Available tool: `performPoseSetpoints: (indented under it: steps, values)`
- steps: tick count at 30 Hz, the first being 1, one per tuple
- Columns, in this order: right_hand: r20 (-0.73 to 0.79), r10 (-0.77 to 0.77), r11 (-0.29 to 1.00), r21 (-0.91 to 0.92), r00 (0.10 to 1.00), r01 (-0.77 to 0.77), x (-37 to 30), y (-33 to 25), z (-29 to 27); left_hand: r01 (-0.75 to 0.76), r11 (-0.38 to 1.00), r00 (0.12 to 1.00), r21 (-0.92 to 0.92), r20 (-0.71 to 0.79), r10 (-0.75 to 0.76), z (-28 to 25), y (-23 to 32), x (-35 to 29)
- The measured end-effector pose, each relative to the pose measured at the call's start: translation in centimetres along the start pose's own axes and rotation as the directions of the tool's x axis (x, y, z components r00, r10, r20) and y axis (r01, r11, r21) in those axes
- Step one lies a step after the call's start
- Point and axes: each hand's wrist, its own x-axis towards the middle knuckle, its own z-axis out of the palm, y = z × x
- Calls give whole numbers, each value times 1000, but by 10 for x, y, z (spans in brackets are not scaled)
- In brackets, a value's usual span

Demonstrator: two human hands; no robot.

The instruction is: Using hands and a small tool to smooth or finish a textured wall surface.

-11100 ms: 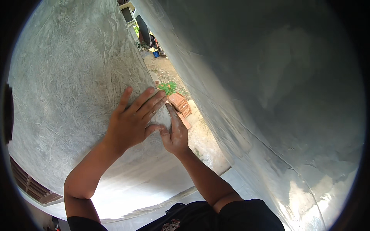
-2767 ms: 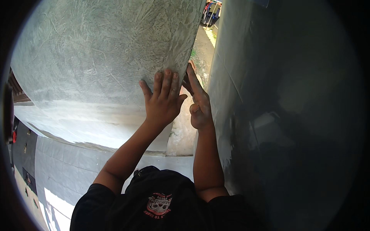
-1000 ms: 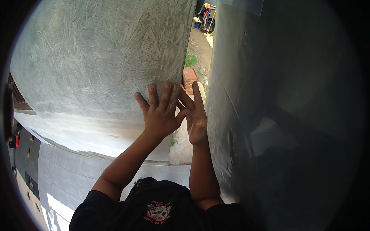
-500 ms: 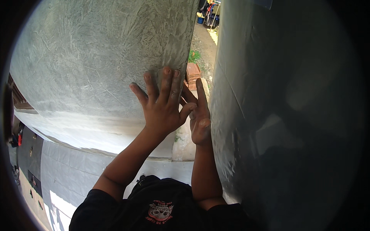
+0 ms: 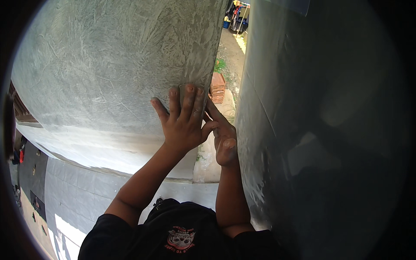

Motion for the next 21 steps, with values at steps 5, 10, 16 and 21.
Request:
performPoseSetpoints:
  steps: [5, 10, 16, 21]
  values:
    - [3, -21, 999, 27, 1000, 21, -1, 3, 4, -132, 991, 991, 33, 22, 131, 23, -8, -71]
    - [1, 12, 1000, 11, 1000, -12, -5, -1, 0, -94, 996, 995, 7, 24, 94, -9, 6, 8]
    - [16, -4, 998, 58, 1000, 3, -2, -1, 6, -75, 997, 997, 34, 39, 73, 11, 0, -46]
    - [11, 19, 999, 44, 1000, -20, -4, 1, 8, 17, 999, 998, -37, 59, -15, 3, 5, -42]
